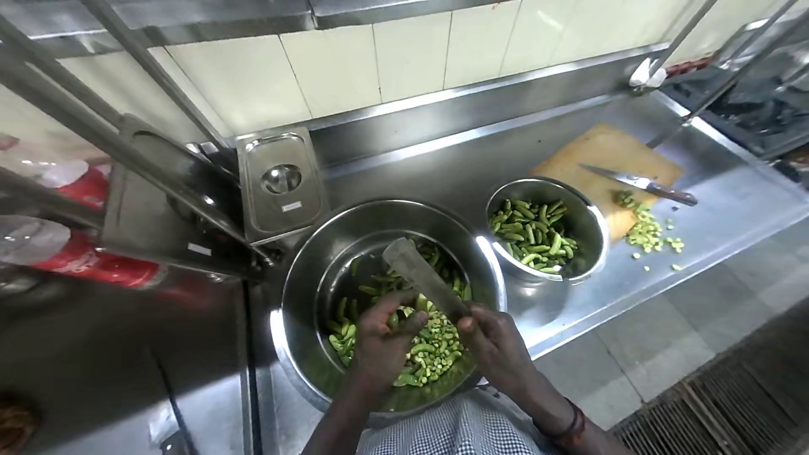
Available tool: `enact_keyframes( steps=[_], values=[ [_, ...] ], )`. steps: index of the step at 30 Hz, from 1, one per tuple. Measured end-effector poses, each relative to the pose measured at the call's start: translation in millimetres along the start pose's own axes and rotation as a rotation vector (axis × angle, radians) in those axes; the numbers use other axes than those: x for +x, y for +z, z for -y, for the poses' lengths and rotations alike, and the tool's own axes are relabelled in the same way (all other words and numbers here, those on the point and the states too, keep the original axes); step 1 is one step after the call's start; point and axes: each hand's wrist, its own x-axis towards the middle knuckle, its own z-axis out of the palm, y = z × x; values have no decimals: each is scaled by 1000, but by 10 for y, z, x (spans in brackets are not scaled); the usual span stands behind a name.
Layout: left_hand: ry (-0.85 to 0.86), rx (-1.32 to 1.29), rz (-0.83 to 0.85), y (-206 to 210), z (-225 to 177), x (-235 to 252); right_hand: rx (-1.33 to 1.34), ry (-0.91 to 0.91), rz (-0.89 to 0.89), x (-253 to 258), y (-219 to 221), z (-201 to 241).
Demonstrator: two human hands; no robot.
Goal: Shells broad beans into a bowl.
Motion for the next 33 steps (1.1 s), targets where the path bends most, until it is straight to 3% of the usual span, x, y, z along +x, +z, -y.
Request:
enact_keyframes(
  steps=[3,6,17,24,27,30,33],
  values=[
    [-243,-524,38,-57,-19,0,-34,15,-28,7,-13,-20],
    [-381,-747,89,-86,-13,-9,-38,42,8,3,-14,-2],
    [-553,-835,120,107,-78,-99,-208,-105,-38,-12,88,49],
    [-537,-805,-180,-15,-101,16,-235,-118,-14,-41,65,19],
    [-479,-897,-212,-176,-116,108,-245,-92,-20,-44,15,-10],
    [-402,-667,-178,-238,-4,197,-290,-44,-48,-31,-15,-32],
    [-211,126,-8,-244,214,268,-301,20,-51,-20,-39,-39]
  ],
)
